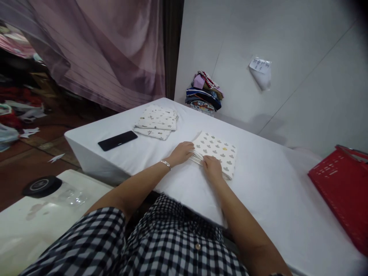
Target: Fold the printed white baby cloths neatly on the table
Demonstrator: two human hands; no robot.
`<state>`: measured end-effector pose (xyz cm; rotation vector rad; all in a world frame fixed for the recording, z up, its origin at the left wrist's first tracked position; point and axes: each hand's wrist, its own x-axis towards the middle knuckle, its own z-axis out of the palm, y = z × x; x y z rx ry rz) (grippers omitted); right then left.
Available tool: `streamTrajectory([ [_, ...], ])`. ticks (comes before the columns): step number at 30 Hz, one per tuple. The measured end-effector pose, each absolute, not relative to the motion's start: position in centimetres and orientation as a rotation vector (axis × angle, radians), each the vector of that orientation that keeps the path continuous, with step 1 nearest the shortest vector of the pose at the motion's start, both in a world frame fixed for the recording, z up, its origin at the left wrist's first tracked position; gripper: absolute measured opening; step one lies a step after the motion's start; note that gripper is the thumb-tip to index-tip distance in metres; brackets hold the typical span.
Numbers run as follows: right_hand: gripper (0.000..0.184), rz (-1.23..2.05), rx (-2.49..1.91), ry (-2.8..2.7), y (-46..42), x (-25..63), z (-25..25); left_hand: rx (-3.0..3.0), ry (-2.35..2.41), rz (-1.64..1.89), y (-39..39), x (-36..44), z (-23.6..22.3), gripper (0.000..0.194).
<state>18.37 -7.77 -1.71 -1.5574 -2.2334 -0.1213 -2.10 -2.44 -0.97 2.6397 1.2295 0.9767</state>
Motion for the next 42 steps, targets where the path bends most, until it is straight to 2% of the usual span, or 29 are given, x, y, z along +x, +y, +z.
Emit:
streamTrajectory([
  [3,0.025,-0.089,-1.585,-2.218,-7.8,18.4,-1.7,2.655,1.243,1.024,-3.5,-1.9,-1.5,0.012],
  [12,0.028,-0.018,-1.689,-2.212,-7.7,18.2,-1.1,2.837,1.255,0.9,-3.8,-0.8,-1.6,0.024],
  [22,0.029,-0.012,-1.706,-2.227,-8.0,18.1,-0.8,3.068,1.149,0.814,-3.6,-0.4,-1.6,0.027],
  [42,0.029,-0.07,-1.623,-2.219,-8.1,18.3,-2.0,2.75,1.289,0.959,-3.3,-1.8,-1.7,0.006],
])
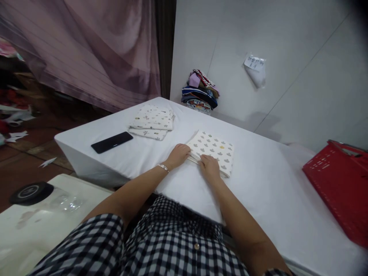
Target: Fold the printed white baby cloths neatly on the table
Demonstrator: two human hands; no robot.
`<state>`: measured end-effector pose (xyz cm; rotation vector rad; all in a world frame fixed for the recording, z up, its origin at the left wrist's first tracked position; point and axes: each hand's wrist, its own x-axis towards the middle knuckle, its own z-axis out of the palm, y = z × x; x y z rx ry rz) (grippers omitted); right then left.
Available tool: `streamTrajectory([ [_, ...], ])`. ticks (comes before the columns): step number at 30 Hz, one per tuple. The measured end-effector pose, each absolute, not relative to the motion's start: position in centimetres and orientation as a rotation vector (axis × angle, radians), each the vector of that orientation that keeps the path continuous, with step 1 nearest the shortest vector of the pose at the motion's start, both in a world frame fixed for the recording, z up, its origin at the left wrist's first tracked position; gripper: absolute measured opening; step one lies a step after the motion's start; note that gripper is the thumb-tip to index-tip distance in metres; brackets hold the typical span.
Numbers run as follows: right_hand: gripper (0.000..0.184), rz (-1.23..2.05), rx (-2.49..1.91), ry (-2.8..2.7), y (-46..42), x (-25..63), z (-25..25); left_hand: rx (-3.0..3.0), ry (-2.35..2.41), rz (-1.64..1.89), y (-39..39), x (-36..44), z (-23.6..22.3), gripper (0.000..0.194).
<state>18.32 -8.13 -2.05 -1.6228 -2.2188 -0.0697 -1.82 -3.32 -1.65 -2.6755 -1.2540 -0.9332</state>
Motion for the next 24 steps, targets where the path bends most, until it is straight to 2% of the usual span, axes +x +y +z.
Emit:
streamTrajectory([
  [16,0.03,-0.06,-1.686,-2.213,-8.1,17.9,-1.6,-2.74,-1.243,-1.109,-2.4,-2.6,-2.2,0.012],
  [24,0.031,-0.062,-1.716,-2.179,-8.2,17.7,-1.6,-2.709,-1.204,-1.027,-3.2,-2.2,-2.6,0.02],
])
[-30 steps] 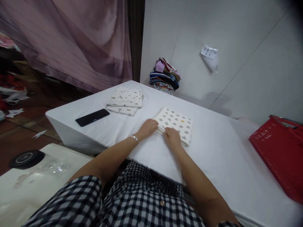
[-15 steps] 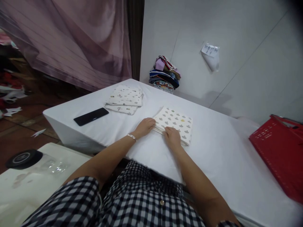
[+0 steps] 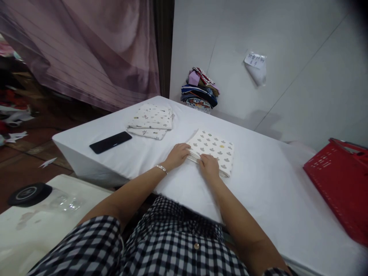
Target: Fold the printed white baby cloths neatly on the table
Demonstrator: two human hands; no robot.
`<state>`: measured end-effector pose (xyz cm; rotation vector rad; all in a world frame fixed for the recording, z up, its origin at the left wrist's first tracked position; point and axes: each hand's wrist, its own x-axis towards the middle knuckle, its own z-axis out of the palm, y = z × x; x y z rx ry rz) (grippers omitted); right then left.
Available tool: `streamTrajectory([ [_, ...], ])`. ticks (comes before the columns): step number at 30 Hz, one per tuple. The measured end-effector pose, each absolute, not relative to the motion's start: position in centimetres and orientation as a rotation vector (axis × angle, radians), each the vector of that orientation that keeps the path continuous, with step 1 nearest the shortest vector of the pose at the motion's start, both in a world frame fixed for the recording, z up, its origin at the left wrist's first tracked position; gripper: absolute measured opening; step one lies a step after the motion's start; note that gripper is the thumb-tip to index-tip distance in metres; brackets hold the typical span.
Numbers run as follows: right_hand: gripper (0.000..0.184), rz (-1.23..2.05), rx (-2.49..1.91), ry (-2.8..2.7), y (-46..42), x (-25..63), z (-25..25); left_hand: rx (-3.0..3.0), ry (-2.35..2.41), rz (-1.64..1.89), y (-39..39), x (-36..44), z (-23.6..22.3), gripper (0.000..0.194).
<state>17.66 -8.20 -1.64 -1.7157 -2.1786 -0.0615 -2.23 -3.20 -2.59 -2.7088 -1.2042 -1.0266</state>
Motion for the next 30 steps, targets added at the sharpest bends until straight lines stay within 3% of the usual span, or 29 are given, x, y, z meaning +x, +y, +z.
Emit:
streamTrajectory([
  [16,0.03,-0.093,-1.695,-2.204,-8.2,17.8,-1.9,-2.688,-0.939,-0.571,-3.3,-1.7,-1.5,0.03],
  [30,0.03,-0.065,-1.683,-2.227,-8.2,17.9,-1.7,-2.759,-1.061,-0.763,-3.9,-2.5,-1.6,0.022],
])
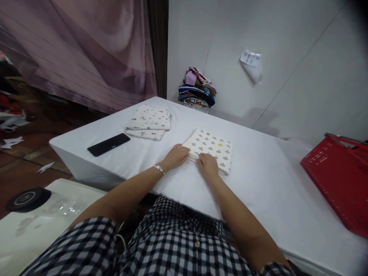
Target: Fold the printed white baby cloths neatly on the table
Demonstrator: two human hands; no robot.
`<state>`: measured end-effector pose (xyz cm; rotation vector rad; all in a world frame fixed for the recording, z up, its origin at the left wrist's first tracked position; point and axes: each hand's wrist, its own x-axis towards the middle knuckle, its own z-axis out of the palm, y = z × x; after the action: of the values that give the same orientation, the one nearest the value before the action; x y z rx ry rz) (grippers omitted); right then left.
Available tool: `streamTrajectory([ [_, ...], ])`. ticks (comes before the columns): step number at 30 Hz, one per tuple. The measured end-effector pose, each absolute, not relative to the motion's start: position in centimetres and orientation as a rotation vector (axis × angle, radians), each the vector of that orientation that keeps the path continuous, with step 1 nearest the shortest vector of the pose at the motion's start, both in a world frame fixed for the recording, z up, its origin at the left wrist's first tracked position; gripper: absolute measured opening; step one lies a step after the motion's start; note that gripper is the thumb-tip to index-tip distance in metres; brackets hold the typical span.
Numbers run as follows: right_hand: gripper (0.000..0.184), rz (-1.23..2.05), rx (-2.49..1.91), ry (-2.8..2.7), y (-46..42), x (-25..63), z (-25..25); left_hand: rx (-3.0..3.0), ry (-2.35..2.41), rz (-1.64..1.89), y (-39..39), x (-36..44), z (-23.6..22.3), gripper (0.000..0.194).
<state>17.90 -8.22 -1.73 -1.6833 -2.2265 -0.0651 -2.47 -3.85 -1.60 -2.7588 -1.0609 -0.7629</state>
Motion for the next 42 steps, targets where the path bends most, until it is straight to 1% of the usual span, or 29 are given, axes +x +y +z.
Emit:
streamTrajectory([
  [3,0.03,-0.069,-1.679,-2.223,-8.2,17.9,-1.7,-2.754,-1.08,-0.816,-3.9,-1.7,-1.2,0.032],
  [6,0.029,-0.086,-1.679,-2.231,-8.2,17.8,-1.8,-2.796,-1.032,-0.721,-3.6,-1.2,-1.8,0.038],
  [9,0.031,-0.095,-1.665,-2.259,-8.4,17.7,-1.6,-2.832,-1.037,-0.607,-2.9,-1.4,-3.1,0.038],
  [13,0.039,-0.113,-1.651,-2.339,-9.4,19.0,-1.0,-2.845,-1.047,-0.619,-2.3,-2.0,-4.1,0.039],
  [17,0.042,-0.161,-1.745,-2.318,-11.4,22.8,-1.3,-2.897,-1.076,-0.645,-2.4,-2.1,-3.6,0.038],
  [21,0.046,-0.152,-1.826,-2.218,-13.8,27.1,-2.8,-2.957,-1.101,-0.695,-2.4,-2.1,-3.4,0.038],
  [25,0.055,0.083,-1.741,-2.125,-15.1,29.1,-4.1,-2.997,-1.127,-0.755,-2.1,-2.2,-3.7,0.038],
  [28,0.055,0.257,-1.693,-1.946,-15.2,29.1,-4.4,-3.008,-1.147,-0.79,-2.1,-2.1,-3.8,0.038],
  [30,0.054,0.368,-1.72,-1.72,-15.0,28.9,-4.3,-3.015,-1.163,-0.804,-2.2,-2.0,-3.7,0.039],
  [33,0.055,0.605,-1.75,-1.292,-14.5,28.9,-3.7,-3.029,-1.202,-0.787,-2.5,-1.9,-3.4,0.04],
  [36,0.055,0.896,-1.687,-0.948,-13.7,29.3,-2.7,-3.048,-1.272,-0.738,-2.8,-1.8,-2.9,0.042],
  [39,0.052,1.071,-1.65,-0.773,-12.8,29.6,-1.5,-3.056,-1.343,-0.777,-2.8,-1.6,-2.4,0.041],
  [42,0.052,1.118,-1.698,-0.759,-11.9,29.5,-0.6,-3.042,-1.445,-0.899,-2.5,-1.2,-1.4,0.038],
])
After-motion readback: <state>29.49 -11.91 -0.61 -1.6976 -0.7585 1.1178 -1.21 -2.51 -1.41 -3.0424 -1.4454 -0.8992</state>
